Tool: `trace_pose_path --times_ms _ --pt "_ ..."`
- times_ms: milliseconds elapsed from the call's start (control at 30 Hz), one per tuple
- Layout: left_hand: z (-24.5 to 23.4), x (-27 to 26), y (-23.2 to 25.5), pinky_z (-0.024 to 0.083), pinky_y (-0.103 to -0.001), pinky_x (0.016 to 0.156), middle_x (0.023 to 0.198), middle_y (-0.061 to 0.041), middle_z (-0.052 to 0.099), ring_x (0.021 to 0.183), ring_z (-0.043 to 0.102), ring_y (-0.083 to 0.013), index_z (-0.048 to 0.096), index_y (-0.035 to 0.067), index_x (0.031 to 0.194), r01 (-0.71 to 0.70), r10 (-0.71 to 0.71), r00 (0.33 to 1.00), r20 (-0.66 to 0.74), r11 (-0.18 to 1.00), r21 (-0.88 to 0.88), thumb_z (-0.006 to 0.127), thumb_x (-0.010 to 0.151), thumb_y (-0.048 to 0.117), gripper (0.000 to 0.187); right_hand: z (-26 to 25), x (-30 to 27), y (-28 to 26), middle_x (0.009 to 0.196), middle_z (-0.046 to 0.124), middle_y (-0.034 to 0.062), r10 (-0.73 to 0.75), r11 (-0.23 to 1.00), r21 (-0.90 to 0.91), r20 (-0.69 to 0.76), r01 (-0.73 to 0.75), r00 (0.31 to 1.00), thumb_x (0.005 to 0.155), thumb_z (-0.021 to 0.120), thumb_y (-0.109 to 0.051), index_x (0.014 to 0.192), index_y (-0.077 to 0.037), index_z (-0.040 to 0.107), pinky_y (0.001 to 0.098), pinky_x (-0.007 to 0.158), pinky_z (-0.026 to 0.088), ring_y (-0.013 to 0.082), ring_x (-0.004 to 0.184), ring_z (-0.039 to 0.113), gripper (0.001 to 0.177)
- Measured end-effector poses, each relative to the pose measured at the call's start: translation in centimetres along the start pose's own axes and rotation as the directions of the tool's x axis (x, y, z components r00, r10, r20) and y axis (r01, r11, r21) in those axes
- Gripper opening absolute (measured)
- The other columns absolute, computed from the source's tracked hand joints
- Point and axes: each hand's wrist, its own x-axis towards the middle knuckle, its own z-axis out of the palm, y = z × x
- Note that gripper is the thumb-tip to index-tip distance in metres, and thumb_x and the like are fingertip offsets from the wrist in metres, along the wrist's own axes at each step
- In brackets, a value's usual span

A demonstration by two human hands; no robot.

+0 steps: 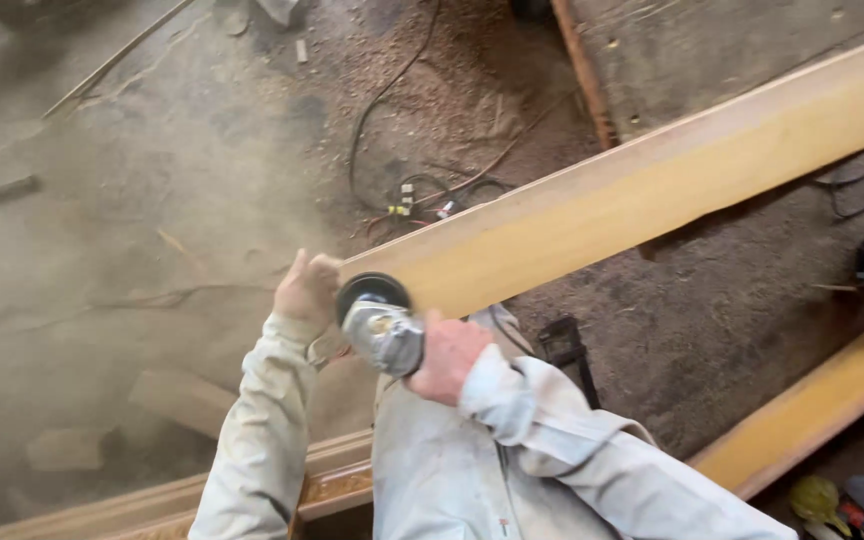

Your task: Sanding a wooden plank with a power sander and applying glue to the surface

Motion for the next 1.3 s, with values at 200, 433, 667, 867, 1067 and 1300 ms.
trace_pose_path --times_ms 200,433,667,867,1067,1300 --pt "-4.3 1.0 -1.5 0.064 -0.05 0.068 0.085 -0.015 0.077 0.072 0.077 -0.0324 0.074 0.009 0.102 -0.151 0.133 0.982 0.132 0.98 0.132 0.043 0.104 0.066 0.065 -3.0 2.2 4.8 0.101 0.076 0.0082 -0.017 0.991 -0.13 -0.077 0.007 0.997 0.066 0.073 -0.063 0.11 -0.015 0.056 0.0482 0.087 0.059 0.0345 0.101 0.075 0.068" --pt "-3.6 -1.1 -1.7 0.062 -0.046 0.068 0.086 -0.012 0.077 0.074 0.075 -0.029 0.077 0.011 0.098 -0.198 0.21 0.978 -0.007 0.931 0.307 0.052 0.105 0.05 0.046 -10.8 3.0 15.6 0.107 0.077 0.0187 0.155 0.973 0.202 -0.231 -0.108 0.961 0.064 0.078 -0.055 0.111 -0.009 0.069 0.0481 0.091 0.057 0.0389 0.111 0.071 0.067" --pt "-3.3 -1.8 -1.1 0.064 -0.047 0.058 0.088 -0.014 0.077 0.073 0.075 -0.0332 0.076 0.01 0.088 -0.106 0.117 0.992 -0.043 0.975 0.197 0.061 0.098 0.061 0.053 -15.2 4.9 30.3 0.094 0.076 0.0148 0.452 0.832 0.494 -0.339 -0.253 0.825 0.064 0.09 -0.041 0.104 -0.004 0.08 0.0402 0.078 0.052 0.0258 0.085 0.068 0.056" --pt "-2.4 -1.3 -1.5 0.066 -0.053 0.06 0.091 -0.017 0.077 0.081 0.075 -0.0381 0.079 0.007 0.087 -0.134 0.124 0.989 0.077 0.981 0.143 0.048 0.097 0.071 0.073 -10.9 2.1 14.6 0.088 0.078 0.0048 0.35 0.913 0.308 -0.256 -0.267 0.901 0.059 0.082 -0.061 0.095 -0.023 0.076 0.0349 0.074 0.059 0.0195 0.08 0.076 0.053" --pt "-1.9 -0.8 -1.4 0.065 -0.055 0.071 0.096 -0.026 0.076 0.086 0.075 -0.042 0.079 0.002 0.095 -0.096 0.074 0.982 0.173 0.988 0.124 0.041 0.096 0.077 0.084 -4.7 2.4 2.5 0.096 0.076 0.0123 0.058 0.998 -0.003 -0.116 -0.059 0.991 0.066 0.073 -0.066 0.114 -0.016 0.06 0.0478 0.08 0.061 0.0371 0.09 0.076 0.071" --pt "-1.7 -1.9 -0.9 0.056 -0.06 0.089 0.118 -0.026 0.072 0.108 0.068 -0.0453 0.076 -0.002 0.115 -0.044 0.023 0.891 0.454 0.998 0.037 0.028 0.105 0.07 0.087 -4.8 2.2 0.7 0.103 0.074 0.0168 -0.047 0.996 0.065 -0.097 0.053 0.994 0.071 0.07 -0.048 0.112 -0.015 0.064 0.0549 0.084 0.057 0.0476 0.099 0.069 0.053"
